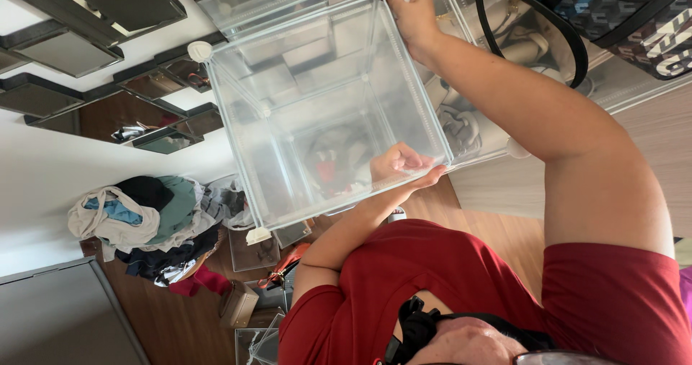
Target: The person sits on a bed handling small items in a clear container on a side table, then stands and assembles a clear plastic storage cube, fitting panels together and pressing white corner clips into place by hand to build the organizer.
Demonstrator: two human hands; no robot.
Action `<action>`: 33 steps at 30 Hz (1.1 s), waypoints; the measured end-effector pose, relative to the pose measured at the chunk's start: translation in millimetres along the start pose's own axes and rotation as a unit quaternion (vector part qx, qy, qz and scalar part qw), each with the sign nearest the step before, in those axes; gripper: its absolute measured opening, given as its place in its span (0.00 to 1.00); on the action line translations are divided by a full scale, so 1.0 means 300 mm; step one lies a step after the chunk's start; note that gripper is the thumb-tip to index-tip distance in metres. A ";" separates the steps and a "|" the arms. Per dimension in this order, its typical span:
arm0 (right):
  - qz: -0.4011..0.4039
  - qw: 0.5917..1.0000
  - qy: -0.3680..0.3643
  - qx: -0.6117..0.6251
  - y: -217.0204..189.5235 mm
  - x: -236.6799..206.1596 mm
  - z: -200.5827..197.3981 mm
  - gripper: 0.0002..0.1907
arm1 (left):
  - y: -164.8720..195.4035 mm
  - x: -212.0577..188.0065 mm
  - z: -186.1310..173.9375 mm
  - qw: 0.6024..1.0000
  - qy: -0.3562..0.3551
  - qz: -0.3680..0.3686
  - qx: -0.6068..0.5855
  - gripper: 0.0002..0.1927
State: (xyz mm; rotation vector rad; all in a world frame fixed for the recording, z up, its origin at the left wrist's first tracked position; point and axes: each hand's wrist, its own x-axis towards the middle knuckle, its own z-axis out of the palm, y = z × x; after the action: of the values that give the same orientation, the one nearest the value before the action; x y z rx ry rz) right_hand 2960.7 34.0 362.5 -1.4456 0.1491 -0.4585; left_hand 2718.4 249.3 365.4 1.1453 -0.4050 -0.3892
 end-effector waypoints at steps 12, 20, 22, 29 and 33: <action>0.045 0.997 -0.051 0.043 -0.007 0.001 0.005 0.10 | 0.024 0.007 -0.001 0.999 -0.013 -0.026 -0.019 0.19; 0.052 0.996 -0.074 0.029 -0.018 0.000 -0.010 0.09 | 0.014 0.013 -0.005 1.000 -0.020 0.003 0.004 0.20; 0.059 0.995 -0.073 0.019 -0.016 0.001 -0.015 0.09 | 0.011 0.013 -0.006 1.000 -0.021 0.002 0.005 0.20; 0.065 0.995 -0.068 0.029 -0.004 0.007 -0.017 0.08 | 0.014 0.019 -0.010 1.000 -0.018 -0.017 0.008 0.19; 0.057 0.995 -0.082 0.016 -0.016 -0.002 -0.022 0.08 | 0.007 0.025 -0.001 0.997 -0.002 -0.070 -0.015 0.17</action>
State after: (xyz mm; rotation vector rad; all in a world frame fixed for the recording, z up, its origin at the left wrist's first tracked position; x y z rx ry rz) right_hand 2956.8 28.0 366.3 -1.4287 0.0931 -0.2466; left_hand 2725.3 246.5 368.2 1.1466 -0.3214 -0.5190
